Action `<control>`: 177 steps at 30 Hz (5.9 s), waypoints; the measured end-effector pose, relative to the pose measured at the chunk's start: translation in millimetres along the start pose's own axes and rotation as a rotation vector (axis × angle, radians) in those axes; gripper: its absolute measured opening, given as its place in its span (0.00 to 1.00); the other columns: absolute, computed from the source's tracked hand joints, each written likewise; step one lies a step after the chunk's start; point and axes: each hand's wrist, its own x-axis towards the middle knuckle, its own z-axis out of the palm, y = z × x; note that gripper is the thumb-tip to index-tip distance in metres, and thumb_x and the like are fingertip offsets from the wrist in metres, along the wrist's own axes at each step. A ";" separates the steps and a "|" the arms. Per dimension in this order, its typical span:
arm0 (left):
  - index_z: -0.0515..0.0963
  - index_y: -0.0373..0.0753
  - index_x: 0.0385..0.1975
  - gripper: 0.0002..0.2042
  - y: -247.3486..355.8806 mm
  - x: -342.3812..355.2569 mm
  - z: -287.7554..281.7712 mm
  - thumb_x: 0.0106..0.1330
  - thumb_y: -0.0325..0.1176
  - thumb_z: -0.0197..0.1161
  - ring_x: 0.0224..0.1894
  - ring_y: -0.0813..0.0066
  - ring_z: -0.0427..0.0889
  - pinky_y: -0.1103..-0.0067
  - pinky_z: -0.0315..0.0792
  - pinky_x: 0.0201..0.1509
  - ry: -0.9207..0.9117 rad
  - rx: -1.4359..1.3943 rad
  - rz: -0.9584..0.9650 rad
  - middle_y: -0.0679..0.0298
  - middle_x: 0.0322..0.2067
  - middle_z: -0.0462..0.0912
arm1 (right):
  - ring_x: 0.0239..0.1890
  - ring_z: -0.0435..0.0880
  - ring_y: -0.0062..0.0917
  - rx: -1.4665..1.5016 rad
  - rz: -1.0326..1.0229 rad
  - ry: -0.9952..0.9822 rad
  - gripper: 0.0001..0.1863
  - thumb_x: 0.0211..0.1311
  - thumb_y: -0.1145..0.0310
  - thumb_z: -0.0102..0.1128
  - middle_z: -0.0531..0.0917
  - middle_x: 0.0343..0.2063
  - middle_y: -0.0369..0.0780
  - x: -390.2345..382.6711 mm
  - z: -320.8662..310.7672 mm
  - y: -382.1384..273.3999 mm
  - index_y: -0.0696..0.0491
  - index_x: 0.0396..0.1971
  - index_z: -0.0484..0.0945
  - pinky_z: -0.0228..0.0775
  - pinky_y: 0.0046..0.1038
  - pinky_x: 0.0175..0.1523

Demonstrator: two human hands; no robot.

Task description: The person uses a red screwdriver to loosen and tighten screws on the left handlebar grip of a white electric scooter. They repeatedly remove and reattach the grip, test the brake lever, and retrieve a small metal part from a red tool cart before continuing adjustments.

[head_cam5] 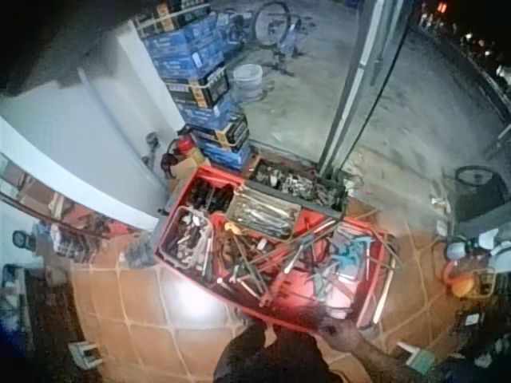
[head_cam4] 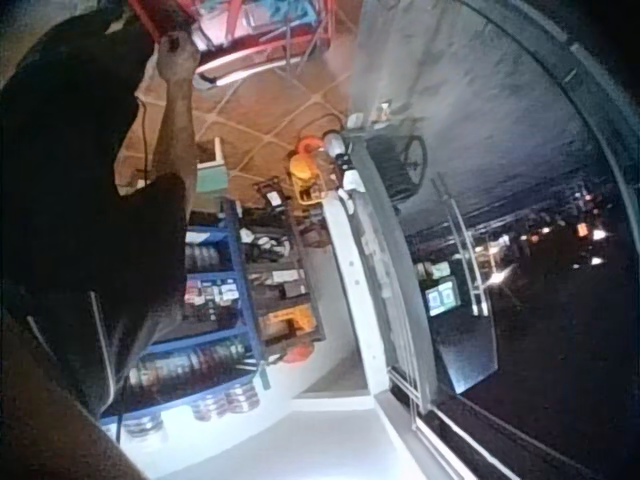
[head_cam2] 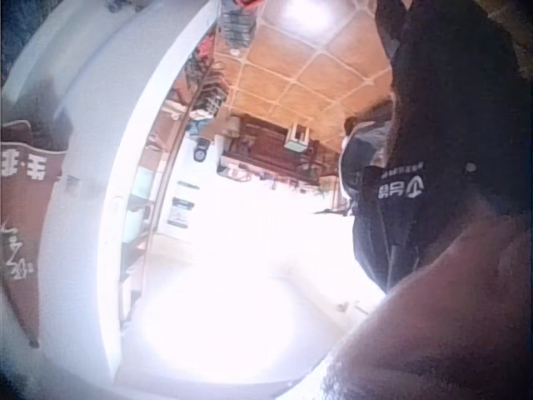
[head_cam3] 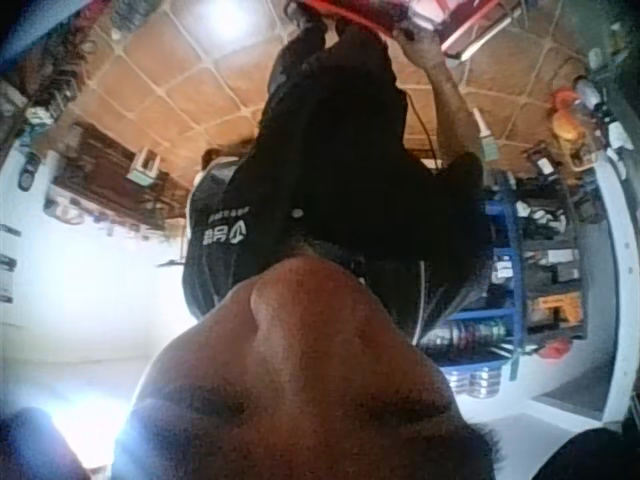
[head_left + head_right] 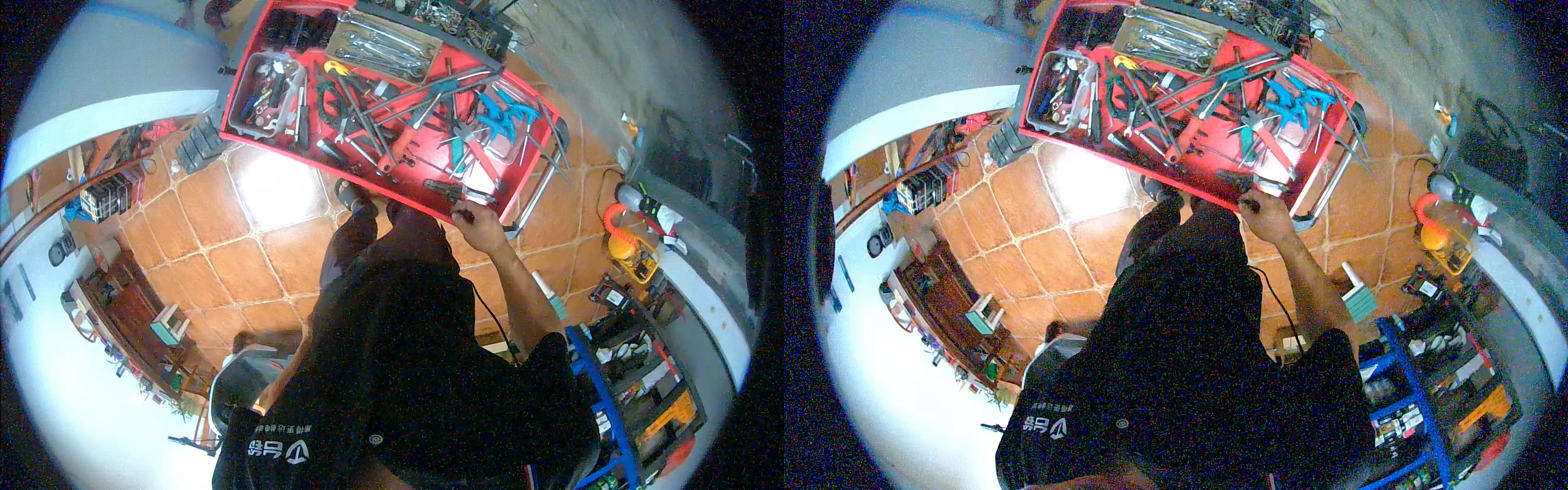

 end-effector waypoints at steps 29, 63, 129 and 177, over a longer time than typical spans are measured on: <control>0.77 0.38 0.31 0.07 -43.3 67.7 77.5 0.62 0.35 0.59 0.26 0.74 0.75 0.76 0.70 0.30 0.021 0.218 0.329 0.65 0.23 0.78 | 0.31 0.83 0.30 -0.049 0.089 -0.139 0.10 0.55 0.66 0.60 0.84 0.28 0.44 -39.4 -16.9 50.9 0.57 0.32 0.81 0.75 0.30 0.38; 0.75 0.33 0.29 0.03 32.1 -66.1 71.2 0.58 0.22 0.55 0.27 0.65 0.78 0.73 0.71 0.33 0.334 0.325 0.642 0.55 0.23 0.78 | 0.35 0.80 0.44 -0.146 -0.038 -0.949 0.13 0.47 0.62 0.59 0.81 0.30 0.50 -149.9 54.4 174.5 0.55 0.30 0.80 0.73 0.37 0.42; 0.74 0.34 0.34 0.06 -24.2 -31.7 110.9 0.64 0.30 0.57 0.20 0.77 0.75 0.83 0.69 0.21 0.307 -0.833 -0.118 0.66 0.23 0.76 | 0.40 0.82 0.42 -0.930 -0.599 -0.056 0.16 0.56 0.60 0.55 0.82 0.37 0.47 332.4 134.9 -314.5 0.41 0.45 0.79 0.74 0.41 0.46; 0.75 0.35 0.36 0.07 -96.7 18.5 52.6 0.62 0.30 0.57 0.26 0.80 0.74 0.83 0.69 0.25 0.223 -0.817 -0.243 0.66 0.25 0.76 | 0.39 0.83 0.37 -0.378 -0.333 0.072 0.16 0.53 0.60 0.60 0.84 0.35 0.46 294.2 101.8 -267.0 0.51 0.40 0.81 0.73 0.33 0.46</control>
